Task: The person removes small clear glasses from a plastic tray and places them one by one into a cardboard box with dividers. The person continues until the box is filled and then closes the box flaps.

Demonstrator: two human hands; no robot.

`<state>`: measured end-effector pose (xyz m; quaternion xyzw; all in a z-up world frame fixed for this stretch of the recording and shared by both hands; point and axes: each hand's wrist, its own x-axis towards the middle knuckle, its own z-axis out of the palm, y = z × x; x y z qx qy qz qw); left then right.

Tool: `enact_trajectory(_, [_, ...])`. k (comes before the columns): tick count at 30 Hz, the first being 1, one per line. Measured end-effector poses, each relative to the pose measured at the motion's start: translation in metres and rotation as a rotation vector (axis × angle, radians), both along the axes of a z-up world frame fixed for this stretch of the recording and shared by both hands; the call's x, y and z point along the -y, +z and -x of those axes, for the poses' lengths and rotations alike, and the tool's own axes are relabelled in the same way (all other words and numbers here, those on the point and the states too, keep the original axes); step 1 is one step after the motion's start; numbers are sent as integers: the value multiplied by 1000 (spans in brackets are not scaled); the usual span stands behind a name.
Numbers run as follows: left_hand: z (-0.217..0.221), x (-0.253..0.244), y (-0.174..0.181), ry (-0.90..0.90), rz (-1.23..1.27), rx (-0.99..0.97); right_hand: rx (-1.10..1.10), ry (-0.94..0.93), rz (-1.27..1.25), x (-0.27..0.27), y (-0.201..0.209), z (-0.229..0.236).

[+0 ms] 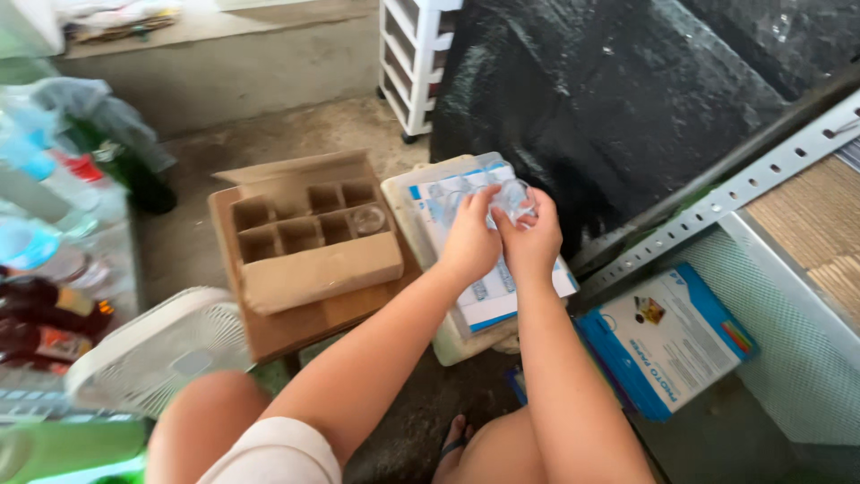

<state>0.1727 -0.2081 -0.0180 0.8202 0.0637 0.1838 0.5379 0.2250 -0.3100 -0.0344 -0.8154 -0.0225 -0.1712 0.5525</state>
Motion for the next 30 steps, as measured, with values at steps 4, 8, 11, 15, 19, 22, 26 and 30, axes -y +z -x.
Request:
enact_trajectory(4, [60, -52, 40, 85, -121, 105, 126, 162, -96, -49, 24, 36])
enact_trajectory(8, [106, -101, 48, 235, -261, 61, 47, 294, -140, -105, 38, 75])
enact_trajectory(11, [120, -135, 35, 367, -318, -2, -35, 303, -61, -139, 27, 82])
enact_trajectory(15, [111, -181, -4, 496, -390, 67, -62, 308, 73, -165, 38, 103])
enact_trajectory(19, [111, -200, -26, 555, -432, 89, -24, 338, 161, -183, 17, 101])
enact_trajectory(22, [111, -205, -35, 561, -403, 109, 33, 329, 211, -188, 11, 99])
enact_trajectory(26, [118, -204, -40, 560, -424, -74, -10, 355, 295, -188, 6, 97])
enact_trajectory(30, [118, -201, -43, 484, -364, -184, 48, 360, 375, -187, 6, 103])
